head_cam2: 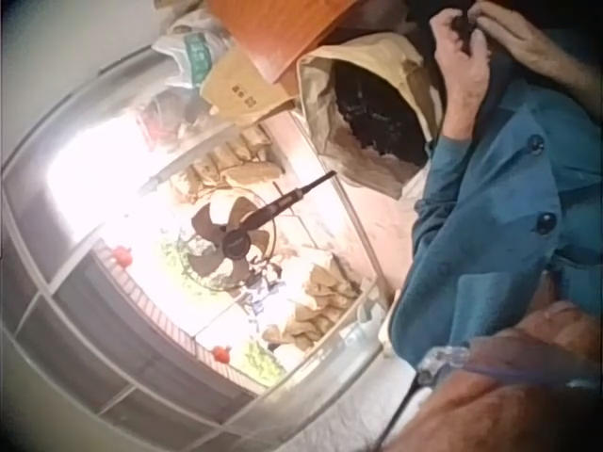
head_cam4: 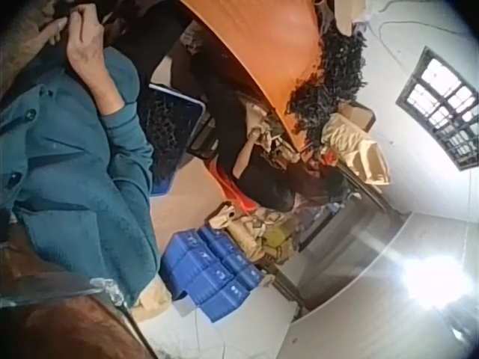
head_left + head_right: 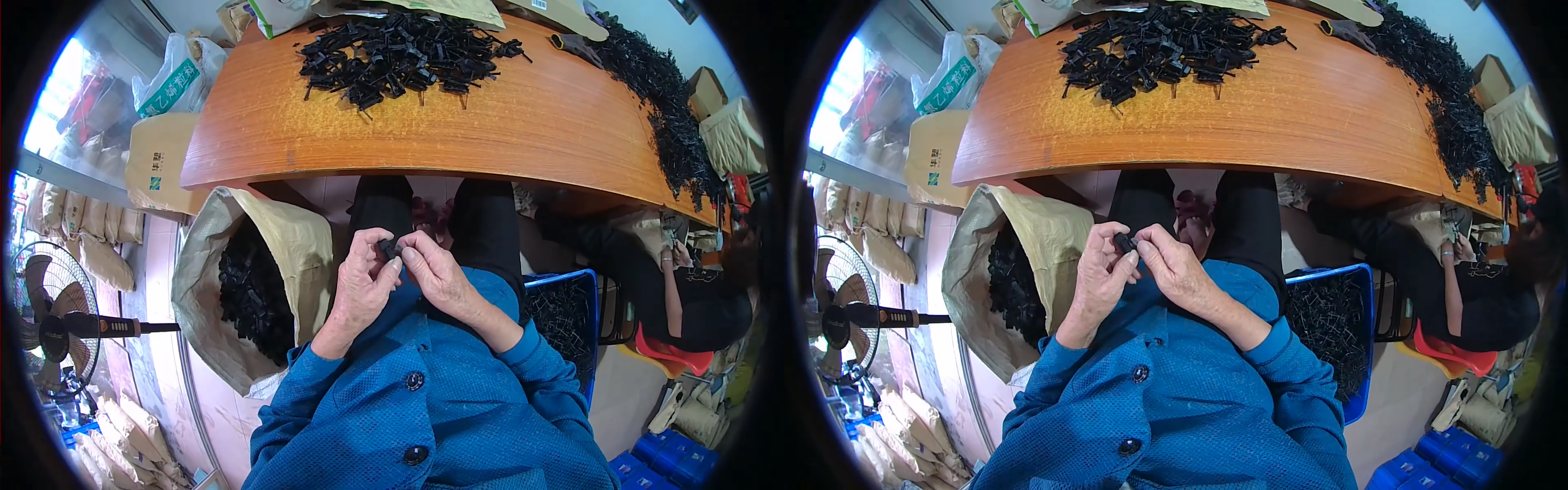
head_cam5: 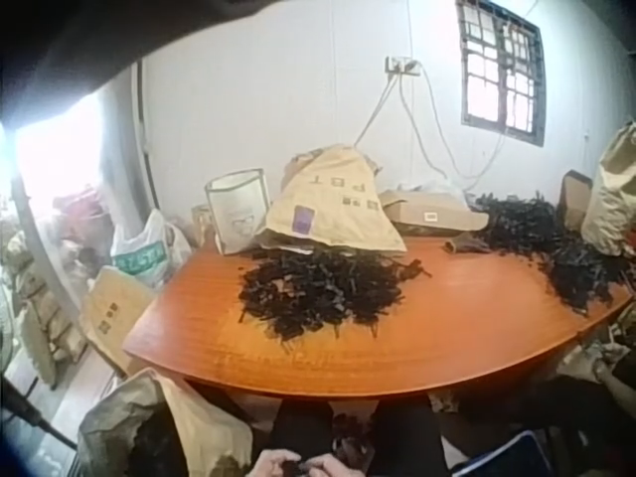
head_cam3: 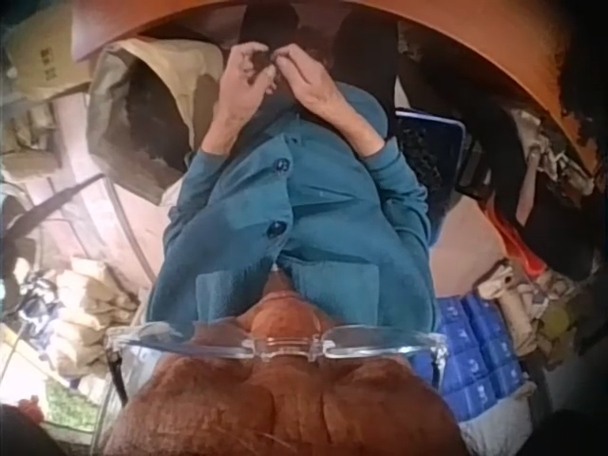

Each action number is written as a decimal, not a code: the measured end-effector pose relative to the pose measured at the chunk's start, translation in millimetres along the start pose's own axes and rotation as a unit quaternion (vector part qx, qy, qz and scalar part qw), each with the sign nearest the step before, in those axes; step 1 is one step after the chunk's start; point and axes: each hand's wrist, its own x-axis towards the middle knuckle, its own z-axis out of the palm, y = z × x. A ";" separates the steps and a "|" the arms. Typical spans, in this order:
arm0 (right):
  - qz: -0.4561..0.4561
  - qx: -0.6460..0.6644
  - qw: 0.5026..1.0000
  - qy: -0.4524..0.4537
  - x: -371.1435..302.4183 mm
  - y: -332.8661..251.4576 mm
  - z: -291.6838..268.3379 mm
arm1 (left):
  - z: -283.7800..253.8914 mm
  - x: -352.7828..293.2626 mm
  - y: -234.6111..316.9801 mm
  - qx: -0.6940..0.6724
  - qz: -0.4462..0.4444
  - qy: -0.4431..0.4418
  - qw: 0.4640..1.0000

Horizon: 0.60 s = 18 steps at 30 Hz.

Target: Picking up black plastic components from a pile on a table, inspecting them, and placing them into a large bag.

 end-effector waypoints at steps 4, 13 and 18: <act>-0.010 -0.044 0.999 -0.014 -1.2 -3.7 -1.1 | -0.1 0.2 1.8 0.033 -0.004 0.008 0.999; -0.019 -0.063 0.998 -0.014 -2.5 -10.8 -0.1 | -3.6 1.2 8.2 0.126 0.030 -0.010 0.992; -0.022 -0.052 0.998 -0.018 -2.9 -12.5 0.4 | -3.8 1.8 10.6 0.154 0.041 -0.015 0.987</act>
